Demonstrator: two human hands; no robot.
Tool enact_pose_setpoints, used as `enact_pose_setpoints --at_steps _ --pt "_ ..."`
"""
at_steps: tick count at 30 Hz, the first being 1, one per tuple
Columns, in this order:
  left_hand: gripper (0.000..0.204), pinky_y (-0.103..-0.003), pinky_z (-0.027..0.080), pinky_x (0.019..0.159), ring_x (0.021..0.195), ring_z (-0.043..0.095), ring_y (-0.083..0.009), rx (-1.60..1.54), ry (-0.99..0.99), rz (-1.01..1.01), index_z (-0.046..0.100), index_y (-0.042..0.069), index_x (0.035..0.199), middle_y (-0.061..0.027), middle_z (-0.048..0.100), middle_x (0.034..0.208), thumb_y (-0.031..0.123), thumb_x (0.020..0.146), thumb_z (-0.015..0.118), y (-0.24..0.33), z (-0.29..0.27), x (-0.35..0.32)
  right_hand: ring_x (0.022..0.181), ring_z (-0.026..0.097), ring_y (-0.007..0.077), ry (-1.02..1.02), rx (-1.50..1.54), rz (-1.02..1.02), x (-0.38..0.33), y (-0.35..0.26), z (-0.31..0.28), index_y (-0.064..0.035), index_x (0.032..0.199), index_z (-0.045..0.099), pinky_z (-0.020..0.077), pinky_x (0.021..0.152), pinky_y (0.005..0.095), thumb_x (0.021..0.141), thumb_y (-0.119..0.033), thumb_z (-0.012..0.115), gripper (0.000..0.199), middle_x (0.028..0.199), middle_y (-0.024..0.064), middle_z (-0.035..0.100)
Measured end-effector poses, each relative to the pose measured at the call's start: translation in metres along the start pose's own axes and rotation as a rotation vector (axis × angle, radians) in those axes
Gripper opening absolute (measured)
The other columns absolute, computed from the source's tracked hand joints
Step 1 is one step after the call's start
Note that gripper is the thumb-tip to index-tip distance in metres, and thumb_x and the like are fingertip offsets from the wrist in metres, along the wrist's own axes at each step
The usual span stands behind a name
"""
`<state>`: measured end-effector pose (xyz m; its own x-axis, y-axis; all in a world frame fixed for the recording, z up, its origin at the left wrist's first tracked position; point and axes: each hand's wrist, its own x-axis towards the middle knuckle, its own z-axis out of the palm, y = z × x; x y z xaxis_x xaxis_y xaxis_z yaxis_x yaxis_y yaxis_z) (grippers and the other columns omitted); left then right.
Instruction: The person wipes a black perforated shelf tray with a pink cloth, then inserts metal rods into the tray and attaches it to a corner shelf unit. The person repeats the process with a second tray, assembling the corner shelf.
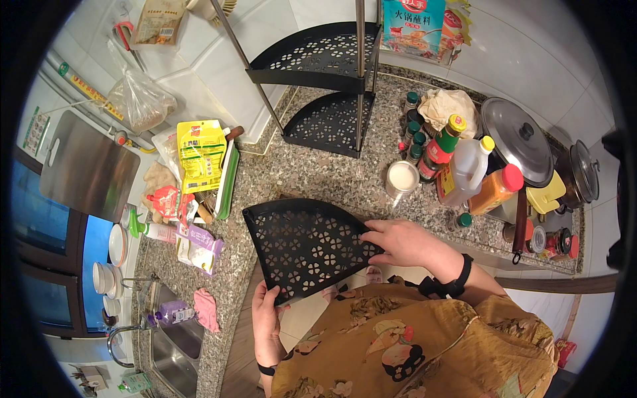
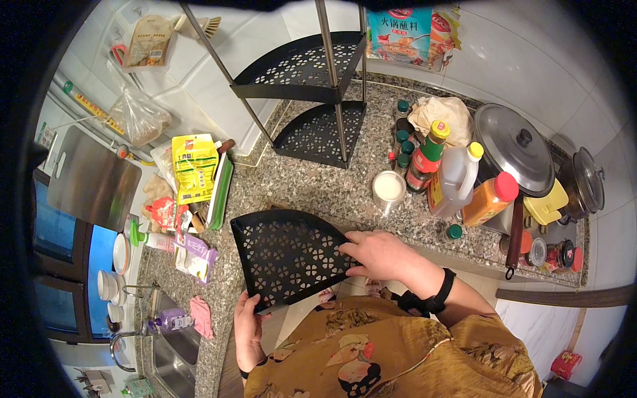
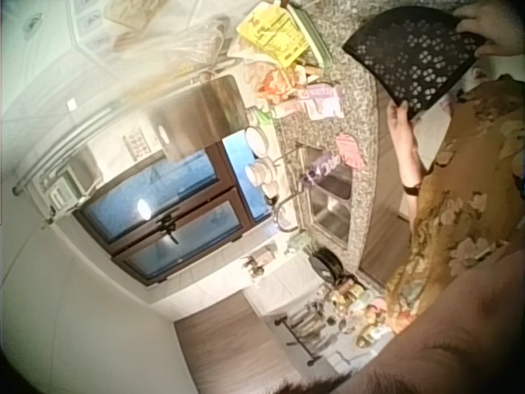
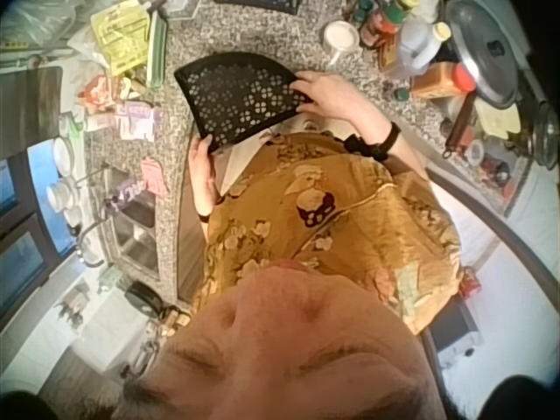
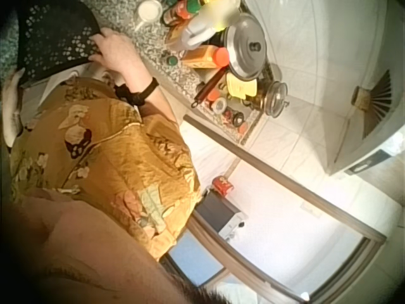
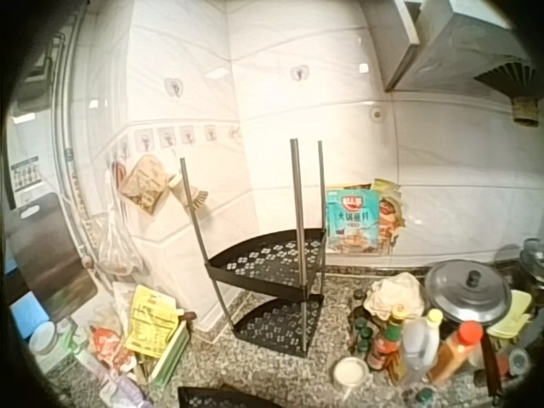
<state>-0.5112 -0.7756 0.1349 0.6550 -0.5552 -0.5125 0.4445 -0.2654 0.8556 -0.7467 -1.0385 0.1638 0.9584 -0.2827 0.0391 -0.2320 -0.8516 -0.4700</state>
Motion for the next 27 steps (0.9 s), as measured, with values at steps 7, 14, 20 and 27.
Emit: enact_pose_setpoints --at_steps 7,14,20,27 --pt "0.030 -0.022 0.052 0.055 0.082 0.064 -0.0089 -0.020 0.042 -0.006 0.058 0.006 0.121 -0.0018 0.067 0.096 0.011 0.091 0.057 -0.006 -0.009 -0.001 0.106 0.064 0.0344 0.003 0.010 -0.017 0.002 -0.003 0.005 -0.0081 0.119 0.063 0.0533 0.087 0.0443 0.082 -0.034 0.075 0.047 0.125 0.0145 0.060" --pt "0.033 -0.022 0.053 0.056 0.083 0.064 -0.0084 -0.067 0.089 0.022 0.059 0.006 0.123 -0.0017 0.067 0.096 0.011 0.091 0.056 -0.013 -0.022 -0.008 0.108 0.064 0.0349 -0.007 0.034 -0.049 0.009 -0.010 0.008 -0.0102 0.120 0.062 0.0534 0.089 0.0445 0.083 -0.035 0.074 0.046 0.131 0.0147 0.058" --pt "0.033 -0.021 0.053 0.057 0.084 0.064 -0.0084 -0.094 0.095 0.032 0.059 0.006 0.123 -0.0015 0.067 0.097 0.010 0.091 0.055 -0.022 -0.031 -0.014 0.110 0.063 0.0348 -0.021 0.031 -0.098 0.017 -0.012 0.010 -0.0108 0.121 0.061 0.0529 0.090 0.0443 0.083 -0.035 0.073 0.046 0.131 0.0141 0.058" --pt "0.035 -0.021 0.054 0.057 0.085 0.065 -0.0099 -0.102 0.098 0.040 0.059 0.004 0.125 -0.0028 0.068 0.100 0.009 0.090 0.054 -0.032 -0.036 -0.015 0.111 0.062 0.0345 -0.024 0.029 -0.121 0.017 -0.014 0.010 -0.0103 0.121 0.061 0.0526 0.090 0.0441 0.083 -0.033 0.074 0.046 0.130 0.0141 0.058"
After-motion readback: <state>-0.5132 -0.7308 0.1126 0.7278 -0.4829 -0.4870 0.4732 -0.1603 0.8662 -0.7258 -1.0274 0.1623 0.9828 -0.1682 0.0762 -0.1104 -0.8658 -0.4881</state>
